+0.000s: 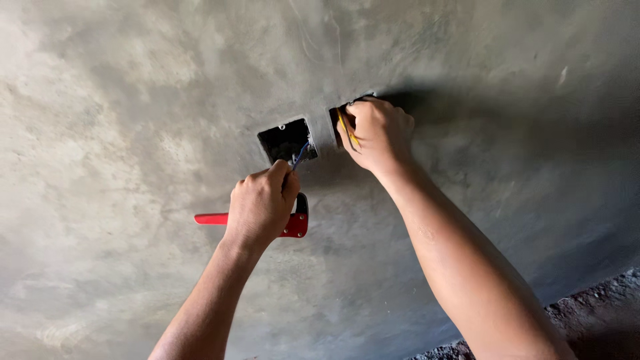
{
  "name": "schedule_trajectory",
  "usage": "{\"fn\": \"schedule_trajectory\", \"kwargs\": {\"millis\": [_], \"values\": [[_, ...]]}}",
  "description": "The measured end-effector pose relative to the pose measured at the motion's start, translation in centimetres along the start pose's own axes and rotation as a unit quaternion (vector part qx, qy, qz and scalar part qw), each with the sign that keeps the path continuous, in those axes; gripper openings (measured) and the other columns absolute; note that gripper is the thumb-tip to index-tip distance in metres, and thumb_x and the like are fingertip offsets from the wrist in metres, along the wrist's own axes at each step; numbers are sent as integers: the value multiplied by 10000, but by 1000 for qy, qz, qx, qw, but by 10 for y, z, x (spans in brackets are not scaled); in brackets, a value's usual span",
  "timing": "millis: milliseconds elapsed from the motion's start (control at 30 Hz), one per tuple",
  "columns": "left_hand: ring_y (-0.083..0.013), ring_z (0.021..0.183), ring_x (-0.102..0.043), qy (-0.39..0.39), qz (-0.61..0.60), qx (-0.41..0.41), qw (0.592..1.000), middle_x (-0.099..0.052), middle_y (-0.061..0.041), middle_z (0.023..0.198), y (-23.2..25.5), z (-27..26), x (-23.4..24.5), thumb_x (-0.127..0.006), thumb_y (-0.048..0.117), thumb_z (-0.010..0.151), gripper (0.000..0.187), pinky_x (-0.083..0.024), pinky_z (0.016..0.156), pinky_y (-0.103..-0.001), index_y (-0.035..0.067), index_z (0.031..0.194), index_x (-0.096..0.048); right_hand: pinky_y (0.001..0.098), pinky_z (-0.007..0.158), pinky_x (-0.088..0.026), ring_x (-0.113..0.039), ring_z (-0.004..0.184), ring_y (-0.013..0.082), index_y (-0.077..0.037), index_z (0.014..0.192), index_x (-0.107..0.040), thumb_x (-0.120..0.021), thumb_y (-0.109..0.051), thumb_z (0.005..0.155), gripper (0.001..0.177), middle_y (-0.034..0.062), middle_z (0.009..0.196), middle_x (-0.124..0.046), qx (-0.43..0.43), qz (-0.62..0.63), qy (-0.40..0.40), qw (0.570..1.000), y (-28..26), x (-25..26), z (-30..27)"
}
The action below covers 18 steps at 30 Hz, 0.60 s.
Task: The person works on electrical wiring inside wall boxes, using pliers to strip and cut wires. They then retrieve a white electrical outlet from a red bag and use a screwdriver to prepare the outlet for installation.
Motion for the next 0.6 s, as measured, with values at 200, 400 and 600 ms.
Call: {"fn": "schedule_trajectory", "kwargs": {"millis": [200,400,600], "values": [[-194,446,-668,-32,-29,37,998,-671,-64,590,-4,0,-5,-519,216,1045,263,-542,438,-352,67,859,-629,435,596,-540,-703,626,288,-72,809,-735,-745,-244,947,221,80,745,-714,-17,54,-10,998,0,2,-2],[-242,488,-677,-13,-44,38,998,-689,-87,615,-2,-3,-4,-555,213,1035,246,-541,486,-388,56,864,-636,402,620,-557,-715,718,287,-62,899,-733,-796,-224,885,174,78,895,-733,22,60,127,990,-10,0,-16],[-259,515,-690,-3,-54,48,997,-695,-95,631,-3,-3,-4,-568,213,1019,219,-546,514,-404,60,883,-645,406,674,-567,-722,782,295,-74,944,-760,-804,-227,851,184,89,908,-750,-41,81,140,986,-7,-12,-18]]}}
Point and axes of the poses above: each hand's wrist, its own z-axis towards the middle knuckle, its own x-axis out of the back of the hand, y = z × x, the point moved 3 cm from there along z, towards the middle knuckle
